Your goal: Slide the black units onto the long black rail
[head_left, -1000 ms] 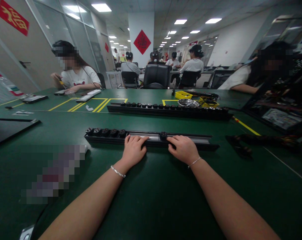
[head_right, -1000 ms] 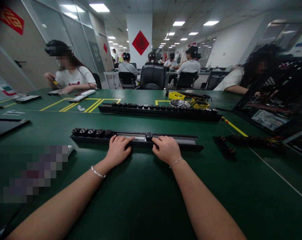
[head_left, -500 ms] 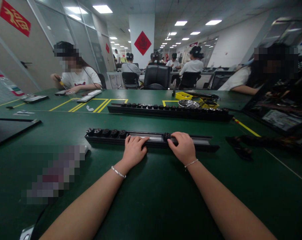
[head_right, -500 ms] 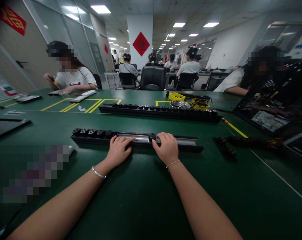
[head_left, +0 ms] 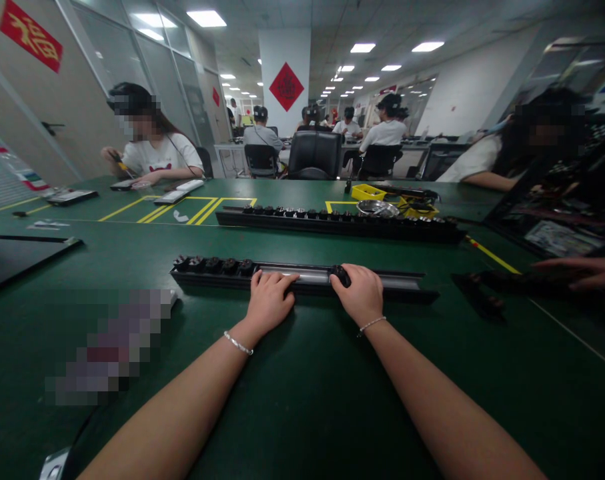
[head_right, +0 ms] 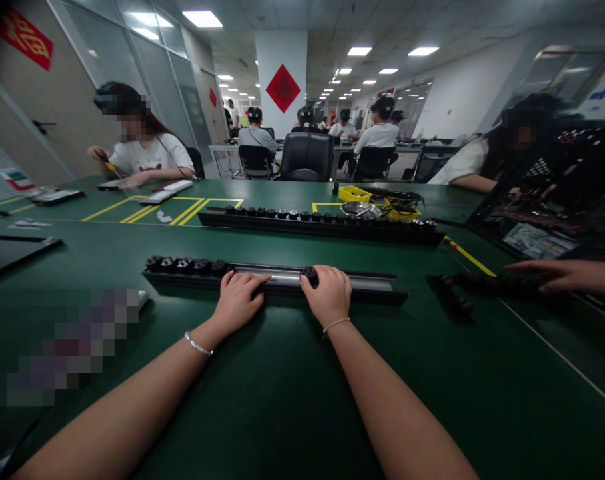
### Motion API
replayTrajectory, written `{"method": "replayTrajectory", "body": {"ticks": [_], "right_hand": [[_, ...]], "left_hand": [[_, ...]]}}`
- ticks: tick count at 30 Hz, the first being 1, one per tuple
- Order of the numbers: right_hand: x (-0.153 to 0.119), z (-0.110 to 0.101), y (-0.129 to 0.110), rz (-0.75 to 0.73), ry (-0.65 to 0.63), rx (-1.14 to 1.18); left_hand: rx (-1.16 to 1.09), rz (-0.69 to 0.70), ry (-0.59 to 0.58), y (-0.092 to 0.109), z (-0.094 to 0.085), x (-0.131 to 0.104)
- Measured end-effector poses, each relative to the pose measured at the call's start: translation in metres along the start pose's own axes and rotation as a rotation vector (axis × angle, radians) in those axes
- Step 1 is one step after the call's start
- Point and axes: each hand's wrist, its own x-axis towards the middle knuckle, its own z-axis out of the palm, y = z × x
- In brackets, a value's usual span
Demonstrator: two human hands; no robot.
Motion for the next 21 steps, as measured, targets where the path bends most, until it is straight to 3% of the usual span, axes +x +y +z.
{"method": "replayTrajectory", "body": {"ticks": [21], "right_hand": [[-0.0011,-0.0037,0.0095,0.086,0.054,-0.039]], "left_hand": [[0.012,0.013,0.005,-0.0015,0.0005,-0.0001]]}}
